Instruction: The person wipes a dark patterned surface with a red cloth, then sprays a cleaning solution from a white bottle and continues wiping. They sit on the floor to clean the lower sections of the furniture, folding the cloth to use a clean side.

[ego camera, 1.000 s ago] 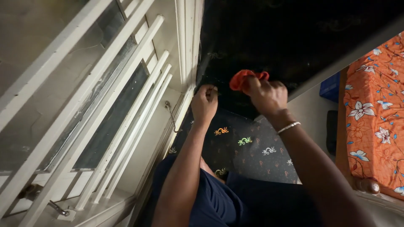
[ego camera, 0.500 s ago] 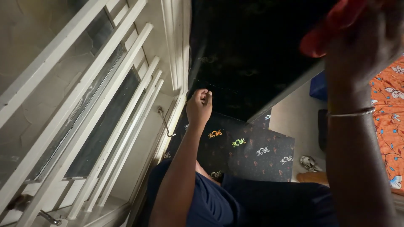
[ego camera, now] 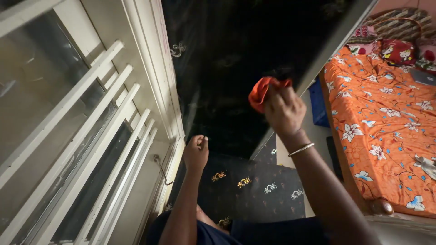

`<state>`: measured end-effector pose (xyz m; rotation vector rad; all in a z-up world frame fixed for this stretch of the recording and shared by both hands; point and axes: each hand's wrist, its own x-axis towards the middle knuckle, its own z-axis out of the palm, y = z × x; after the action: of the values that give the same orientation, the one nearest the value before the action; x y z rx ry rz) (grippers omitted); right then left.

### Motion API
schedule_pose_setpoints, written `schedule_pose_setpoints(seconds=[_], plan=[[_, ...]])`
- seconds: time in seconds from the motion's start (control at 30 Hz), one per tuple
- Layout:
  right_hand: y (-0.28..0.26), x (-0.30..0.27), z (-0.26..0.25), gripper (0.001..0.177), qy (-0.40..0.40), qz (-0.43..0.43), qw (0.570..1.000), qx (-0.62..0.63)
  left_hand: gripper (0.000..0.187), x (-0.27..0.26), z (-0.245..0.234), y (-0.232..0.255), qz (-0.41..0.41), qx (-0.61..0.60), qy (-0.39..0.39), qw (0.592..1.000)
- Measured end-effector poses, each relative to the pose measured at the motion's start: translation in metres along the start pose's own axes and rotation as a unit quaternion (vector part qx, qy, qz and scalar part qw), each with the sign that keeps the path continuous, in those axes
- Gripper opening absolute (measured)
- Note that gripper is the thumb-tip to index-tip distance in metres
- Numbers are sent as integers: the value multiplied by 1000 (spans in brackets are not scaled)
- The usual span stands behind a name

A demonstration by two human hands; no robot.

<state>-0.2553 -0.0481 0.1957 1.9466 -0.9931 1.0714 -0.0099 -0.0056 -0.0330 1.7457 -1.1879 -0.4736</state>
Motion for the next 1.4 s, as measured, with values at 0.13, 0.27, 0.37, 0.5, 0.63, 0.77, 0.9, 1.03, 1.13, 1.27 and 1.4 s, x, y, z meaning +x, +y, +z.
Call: schedule_pose_setpoints(seconds=[0.13,0.27,0.37,0.5,0.63,0.77,0.9,1.03,1.13,1.27,1.4], plan=[[-7,-12,-1,27,-24,-1,999,35,29,-3,-3,0,-19,24,-7,1000],[-3,-2,-16,30,-64,-19,997,40,31,-5,-4,2,-50,40,-20,998],[5,19,-29,29,-34,-12,999,8,30,-3,-4,3,-55,58,-27,996],[27,57,-47,30,52,-18,998,-25,30,-2,-1,1,-39,49,-23,998],[49,96,-55,34,74,20,996,-51,30,-1,2,3,-31,44,-22,998],[60,128,-45,23,153,-11,986,-66,30,-2,1,5,-18,48,-18,999],[56,122,-39,29,146,-41,987,-54,30,-3,-1,7,-33,29,-31,999],[47,110,-34,27,123,-35,990,-60,29,-5,-5,10,-35,33,-30,998],[35,97,-34,20,89,-33,993,-72,29,-6,-6,9,-31,28,-27,999],[19,77,-37,28,37,-67,995,-61,29,-9,-7,6,-28,53,-22,998],[1,54,-34,25,-4,-80,995,-63,30,-11,-8,4,-28,55,-15,998]])
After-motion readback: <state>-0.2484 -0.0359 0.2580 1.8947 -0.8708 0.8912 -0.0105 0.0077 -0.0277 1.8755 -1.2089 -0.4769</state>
